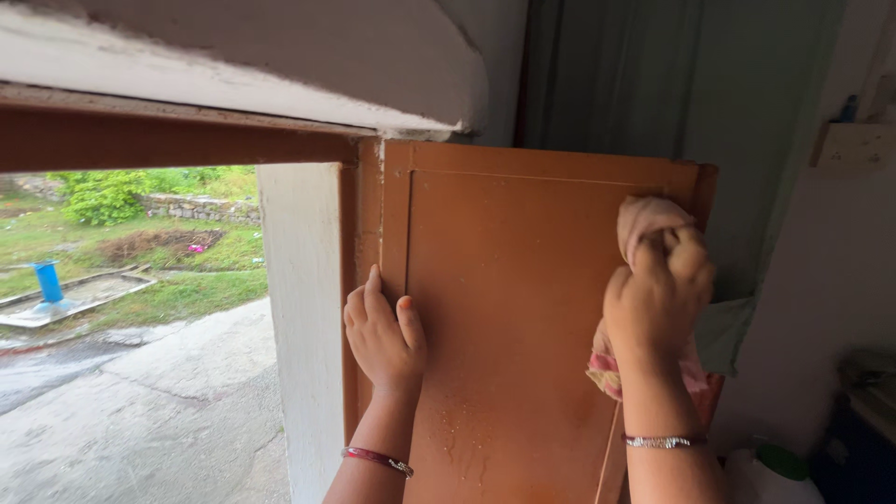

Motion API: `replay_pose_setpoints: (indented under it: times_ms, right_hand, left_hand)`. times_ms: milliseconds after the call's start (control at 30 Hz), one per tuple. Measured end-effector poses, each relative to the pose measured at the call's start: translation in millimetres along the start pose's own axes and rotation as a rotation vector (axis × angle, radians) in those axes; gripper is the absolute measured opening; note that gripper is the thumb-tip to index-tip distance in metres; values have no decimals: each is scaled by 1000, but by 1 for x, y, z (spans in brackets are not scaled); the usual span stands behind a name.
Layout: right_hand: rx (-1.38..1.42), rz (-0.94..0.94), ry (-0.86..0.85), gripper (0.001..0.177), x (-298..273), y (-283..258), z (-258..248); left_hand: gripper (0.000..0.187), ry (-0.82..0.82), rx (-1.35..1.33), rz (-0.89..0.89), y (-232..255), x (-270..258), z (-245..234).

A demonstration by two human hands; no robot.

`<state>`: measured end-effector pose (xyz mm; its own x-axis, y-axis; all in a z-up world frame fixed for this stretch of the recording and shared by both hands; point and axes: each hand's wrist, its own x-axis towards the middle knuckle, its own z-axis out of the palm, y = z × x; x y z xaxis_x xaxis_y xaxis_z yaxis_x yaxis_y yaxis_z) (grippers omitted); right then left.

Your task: The person wipes a white window sill with a cloth, then sprays a cleaning solution onto a brown door and wipes it down with the same cloth. The person continues wiping the door surface and edges.

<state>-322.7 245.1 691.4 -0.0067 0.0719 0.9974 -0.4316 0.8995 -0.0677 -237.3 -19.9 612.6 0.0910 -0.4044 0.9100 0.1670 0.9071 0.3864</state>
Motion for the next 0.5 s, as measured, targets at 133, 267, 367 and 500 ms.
replay_pose_setpoints:
  times_ms: [133, 267, 367, 500]
  right_hand:
    - [96, 87, -9, 36, 0, -16, -2]
    - [144, 150, -26, 43, 19, -63, 10]
    - [190, 33, -47, 47, 15, -95, 10]
    - [184, -28, -88, 26, 19, -65, 1]
  left_hand:
    - [72, 14, -12, 12, 0, -3, 1]
    - [76, 3, -45, 11, -4, -2, 2]
    - [78, -5, -37, -3, -4, -3, 3]
    - [77, -3, -33, -1, -4, -2, 0]
